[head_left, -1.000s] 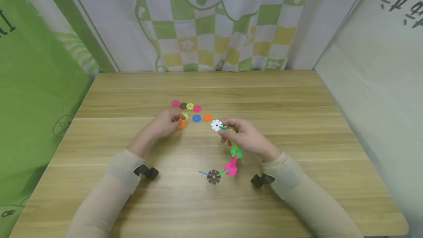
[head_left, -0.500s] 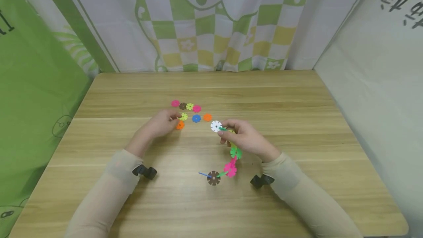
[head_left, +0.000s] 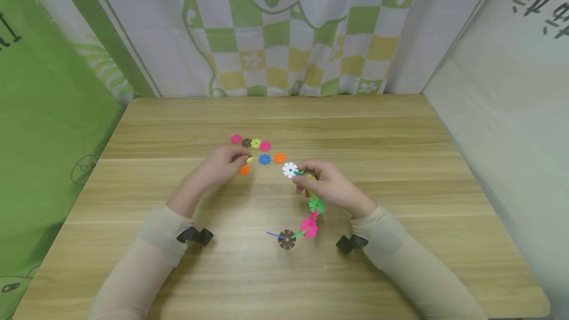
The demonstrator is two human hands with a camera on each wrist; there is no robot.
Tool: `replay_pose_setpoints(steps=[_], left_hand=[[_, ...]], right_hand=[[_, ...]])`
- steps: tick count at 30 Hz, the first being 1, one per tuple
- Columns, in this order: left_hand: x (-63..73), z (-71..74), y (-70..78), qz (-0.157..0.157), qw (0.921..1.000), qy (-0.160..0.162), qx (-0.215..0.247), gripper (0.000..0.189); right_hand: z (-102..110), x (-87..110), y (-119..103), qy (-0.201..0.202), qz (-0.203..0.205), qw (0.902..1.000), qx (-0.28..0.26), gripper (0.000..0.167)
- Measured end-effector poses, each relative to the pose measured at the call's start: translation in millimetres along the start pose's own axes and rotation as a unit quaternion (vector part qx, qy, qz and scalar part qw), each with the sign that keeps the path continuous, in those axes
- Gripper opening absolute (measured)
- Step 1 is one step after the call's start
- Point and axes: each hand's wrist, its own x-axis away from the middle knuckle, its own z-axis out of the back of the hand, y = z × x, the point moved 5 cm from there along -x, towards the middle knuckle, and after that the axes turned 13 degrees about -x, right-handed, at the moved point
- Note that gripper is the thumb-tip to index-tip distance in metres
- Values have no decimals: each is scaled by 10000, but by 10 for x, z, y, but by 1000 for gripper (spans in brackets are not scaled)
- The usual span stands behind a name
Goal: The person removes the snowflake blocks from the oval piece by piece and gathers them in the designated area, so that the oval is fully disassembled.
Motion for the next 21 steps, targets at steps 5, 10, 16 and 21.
replay_pose_setpoints(steps=[5,10,16,21], left_hand=[[62,27,344,-899,9950,381,195,26],[169,5,748,-2023,9774,496,363,41],[179,-59,1040,-2974,9518,714,207,38],[179,-96,1073,-3231,9421,878,210,29]], right_hand=[[-8,-1,-14,-5,0,10000,-5,29],[-29,-9,-39,-63,122,9999,21,25],[-86,-21,-46,-282,282,9992,-65,17],[-116,-12,-43,-364,217,9991,-94,20]])
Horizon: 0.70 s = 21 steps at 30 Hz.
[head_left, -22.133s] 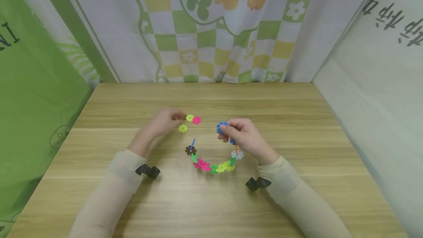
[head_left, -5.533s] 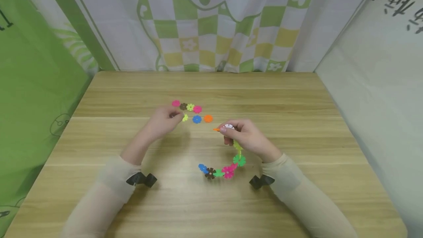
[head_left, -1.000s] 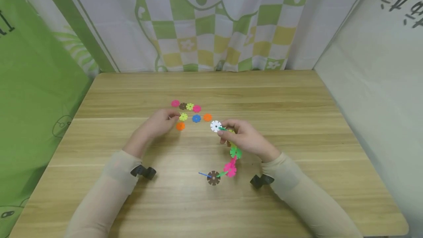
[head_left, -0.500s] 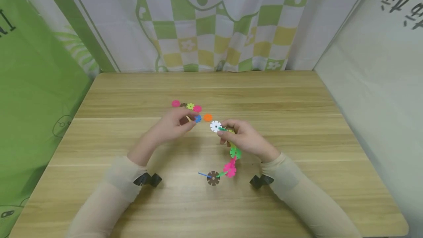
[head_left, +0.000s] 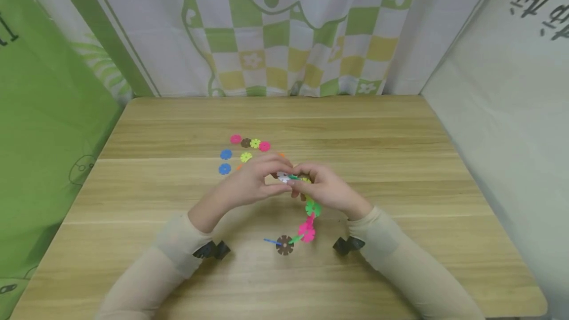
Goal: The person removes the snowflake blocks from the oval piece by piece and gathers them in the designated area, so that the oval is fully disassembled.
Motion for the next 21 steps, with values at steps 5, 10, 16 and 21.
replay_pose_setpoints(steps=[5,10,16,21], left_hand=[[22,-1,-19,5,9999,114,3,24],[56,21,-45,36,9989,473,50,24],[91,40,-56,23,9962,839,214,20],[106,34,-64,39,9956,871,328,14]], right_hand=[[0,2,12,-24,-44,10000,-62,24],[20,6,37,-61,-109,9995,-297,28],[53,17,59,-44,-299,9984,-473,32],[63,27,67,-78,-316,9986,-426,34]])
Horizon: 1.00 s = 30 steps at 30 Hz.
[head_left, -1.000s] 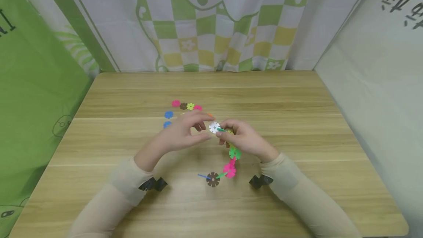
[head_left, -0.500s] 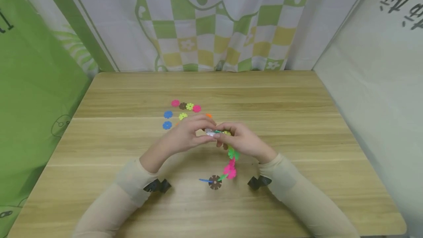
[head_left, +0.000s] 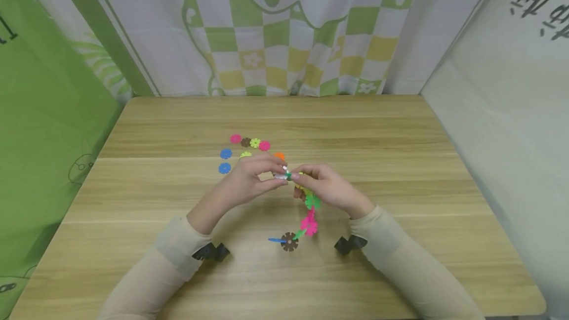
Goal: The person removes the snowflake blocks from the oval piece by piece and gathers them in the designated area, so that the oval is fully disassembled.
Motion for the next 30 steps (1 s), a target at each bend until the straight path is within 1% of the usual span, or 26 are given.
replay_pose_setpoints(steps=[5,9,13,19,21,22,24,27,30], left_hand=[[8,-3,0,106,9998,-46,134,13],[2,-10,2,81,9998,-84,167,12],[-4,-10,0,-55,9999,-59,65,11],[-7,-2,0,-422,9989,124,-150,19],[-10,12,-2,-465,9986,132,-225,20],[-11,18,-11,-423,9988,101,-232,20],[-10,38,-41,-229,9995,5,-240,21],[7,78,-138,377,9986,-230,-296,28],[51,114,-297,1096,9920,-508,-366,34]], right_hand=[[-9,0,7,-46,-19,9999,-142,33],[-9,1,22,-4,-106,9998,-178,35],[-8,2,31,22,-102,9998,-162,36],[3,-1,52,33,-79,9995,-308,35],[7,-3,57,38,-72,9992,-379,34],[11,-3,58,53,-69,9992,-384,34],[18,-4,60,70,-58,9992,-387,33],[24,-1,56,104,-65,9992,-369,32],[26,6,56,141,-112,9991,-388,33]])
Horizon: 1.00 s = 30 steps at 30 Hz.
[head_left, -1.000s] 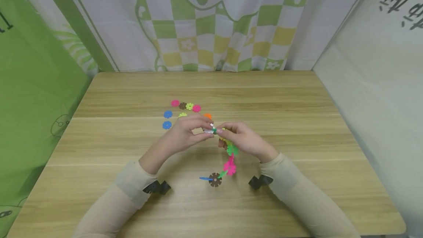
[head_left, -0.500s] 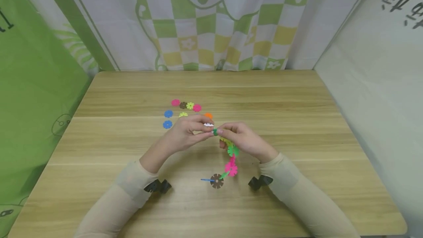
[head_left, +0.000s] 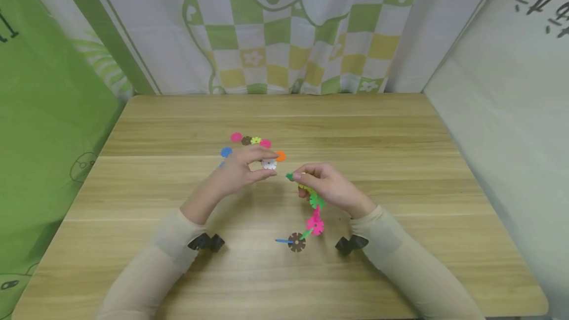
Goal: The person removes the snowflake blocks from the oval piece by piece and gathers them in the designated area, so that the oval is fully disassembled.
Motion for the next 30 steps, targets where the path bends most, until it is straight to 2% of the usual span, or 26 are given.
replay_pose_setpoints(steps=[3,6,9,14,20,24,30], left_hand=[[5,1,-181,544,9982,-236,-55,33],[12,-19,-341,880,9952,-388,-199,31],[21,-83,-477,1082,9918,-574,-373,29],[46,-272,-639,1367,9816,-1187,-611,31],[48,-429,-709,1498,9677,-1799,-940,37],[41,-456,-718,1540,9627,-1963,-1050,39],[56,-416,-719,1814,9583,-2024,-887,39]], right_hand=[[5,9,0,22,-28,10000,-30,35],[7,14,1,25,-27,10000,-6,35],[11,14,16,23,-28,10000,91,34],[14,11,39,33,-56,9998,169,31],[0,16,34,-1,-142,9998,165,33],[-8,18,26,-38,-128,9998,171,34],[-15,17,19,-55,-96,9999,101,31]])
